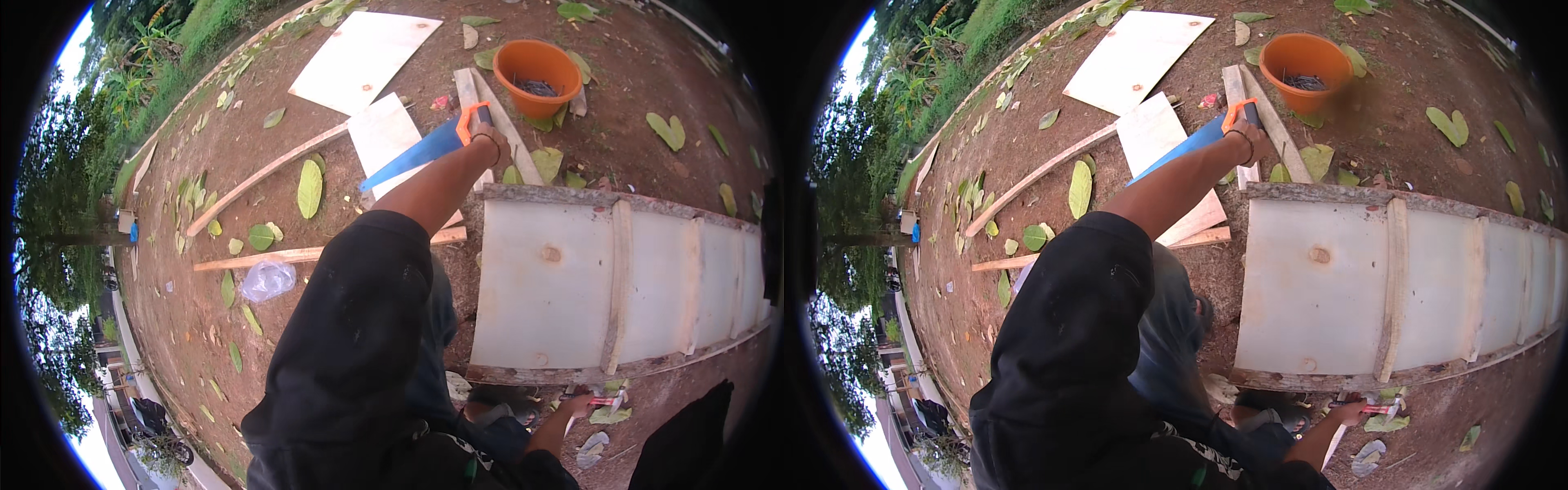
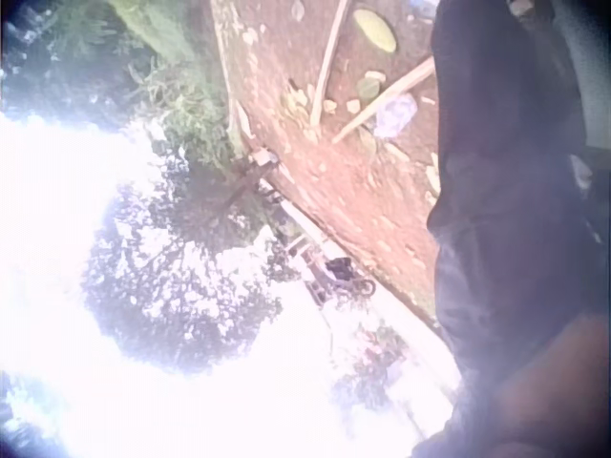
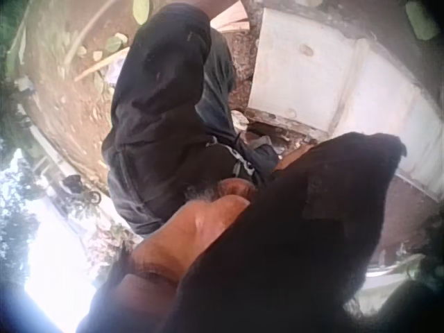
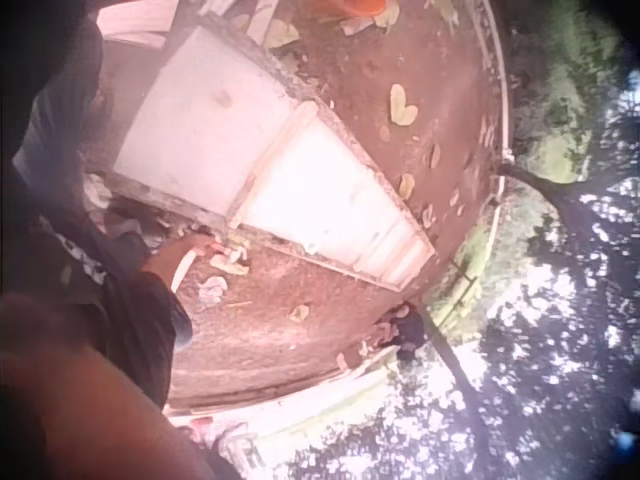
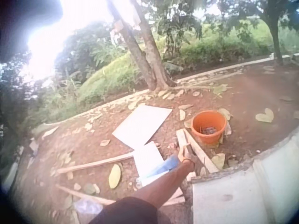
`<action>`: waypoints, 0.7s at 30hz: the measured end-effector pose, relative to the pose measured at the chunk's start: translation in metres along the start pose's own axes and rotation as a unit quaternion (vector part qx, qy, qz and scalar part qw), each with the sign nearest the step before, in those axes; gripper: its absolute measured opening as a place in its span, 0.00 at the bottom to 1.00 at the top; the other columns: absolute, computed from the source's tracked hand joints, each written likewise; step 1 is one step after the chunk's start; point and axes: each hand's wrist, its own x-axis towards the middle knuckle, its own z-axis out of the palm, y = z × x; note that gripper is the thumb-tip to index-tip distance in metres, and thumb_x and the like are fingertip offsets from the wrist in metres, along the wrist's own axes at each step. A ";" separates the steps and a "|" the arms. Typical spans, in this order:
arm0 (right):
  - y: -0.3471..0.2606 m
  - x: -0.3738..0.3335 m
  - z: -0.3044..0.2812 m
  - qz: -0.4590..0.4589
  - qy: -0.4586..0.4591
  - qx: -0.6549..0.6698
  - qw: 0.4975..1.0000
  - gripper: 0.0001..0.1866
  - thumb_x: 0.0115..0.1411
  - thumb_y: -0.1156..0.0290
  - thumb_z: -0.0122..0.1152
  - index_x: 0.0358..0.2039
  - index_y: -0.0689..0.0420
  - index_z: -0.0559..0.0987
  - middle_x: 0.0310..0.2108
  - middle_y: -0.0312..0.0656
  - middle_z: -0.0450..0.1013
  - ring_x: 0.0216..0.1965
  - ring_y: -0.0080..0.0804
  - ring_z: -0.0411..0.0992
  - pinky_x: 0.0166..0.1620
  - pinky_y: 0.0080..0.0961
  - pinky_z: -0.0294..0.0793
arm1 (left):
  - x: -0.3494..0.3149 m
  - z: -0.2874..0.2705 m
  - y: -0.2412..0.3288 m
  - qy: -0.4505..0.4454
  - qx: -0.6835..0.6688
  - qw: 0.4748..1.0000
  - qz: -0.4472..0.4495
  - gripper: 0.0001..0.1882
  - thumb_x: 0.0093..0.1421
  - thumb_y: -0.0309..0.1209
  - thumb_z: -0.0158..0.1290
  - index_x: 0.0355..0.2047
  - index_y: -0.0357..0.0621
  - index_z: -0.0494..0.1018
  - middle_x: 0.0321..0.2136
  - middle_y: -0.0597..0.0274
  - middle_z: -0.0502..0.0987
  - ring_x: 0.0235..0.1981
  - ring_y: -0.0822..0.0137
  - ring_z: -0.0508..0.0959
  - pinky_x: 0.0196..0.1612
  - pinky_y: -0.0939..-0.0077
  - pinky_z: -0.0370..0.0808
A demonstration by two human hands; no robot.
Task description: The person assembles a wooden frame by hammering nails into wooden planks and sawing a plank to size. They position the planks, hammer nails to secure them, and use a hand saw to cut a plank before attaching it to the frame.
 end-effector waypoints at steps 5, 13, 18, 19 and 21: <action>0.009 -0.010 -0.023 -0.042 -0.020 -0.139 0.989 0.13 0.64 0.71 0.61 0.44 0.66 0.76 0.30 0.47 0.77 0.26 0.35 0.77 0.28 0.29 0.81 | -0.014 0.121 -0.067 -0.055 -0.111 0.990 -0.065 0.33 0.62 0.45 0.57 0.65 0.50 0.68 0.67 0.48 0.65 0.69 0.49 0.63 0.67 0.44 0.61; -0.009 0.016 -0.086 0.154 -0.164 -0.280 0.933 0.12 0.64 0.65 0.60 0.47 0.53 0.79 0.34 0.36 0.76 0.32 0.28 0.76 0.23 0.26 0.70 | -0.075 0.266 -0.037 0.039 -0.280 0.951 -0.125 0.46 0.68 0.61 0.41 0.77 0.51 0.41 0.77 0.52 0.35 0.78 0.52 0.38 0.75 0.38 0.39; -0.049 -0.062 -0.061 0.114 -0.189 -0.450 0.865 0.12 0.63 0.61 0.60 0.45 0.51 0.79 0.35 0.34 0.74 0.35 0.29 0.75 0.25 0.25 0.67 | -0.074 0.276 -0.021 0.045 -0.329 0.931 -0.152 0.46 0.68 0.64 0.34 0.77 0.53 0.38 0.78 0.56 0.31 0.78 0.54 0.31 0.72 0.28 0.30; -0.045 -0.052 -0.061 0.124 -0.250 -0.424 0.862 0.21 0.64 0.61 0.58 0.55 0.55 0.76 0.39 0.40 0.76 0.39 0.31 0.75 0.32 0.33 0.77 | -0.073 0.276 -0.024 0.051 -0.332 0.930 -0.151 0.47 0.68 0.65 0.34 0.77 0.53 0.37 0.78 0.56 0.30 0.78 0.55 0.30 0.71 0.26 0.30; -0.046 -0.033 -0.060 0.100 -0.245 -0.447 0.855 0.23 0.63 0.58 0.58 0.54 0.57 0.75 0.40 0.43 0.76 0.40 0.34 0.75 0.34 0.34 0.77 | -0.078 0.277 -0.025 0.046 -0.339 0.927 -0.155 0.47 0.68 0.66 0.33 0.77 0.54 0.37 0.78 0.58 0.29 0.78 0.56 0.29 0.70 0.24 0.28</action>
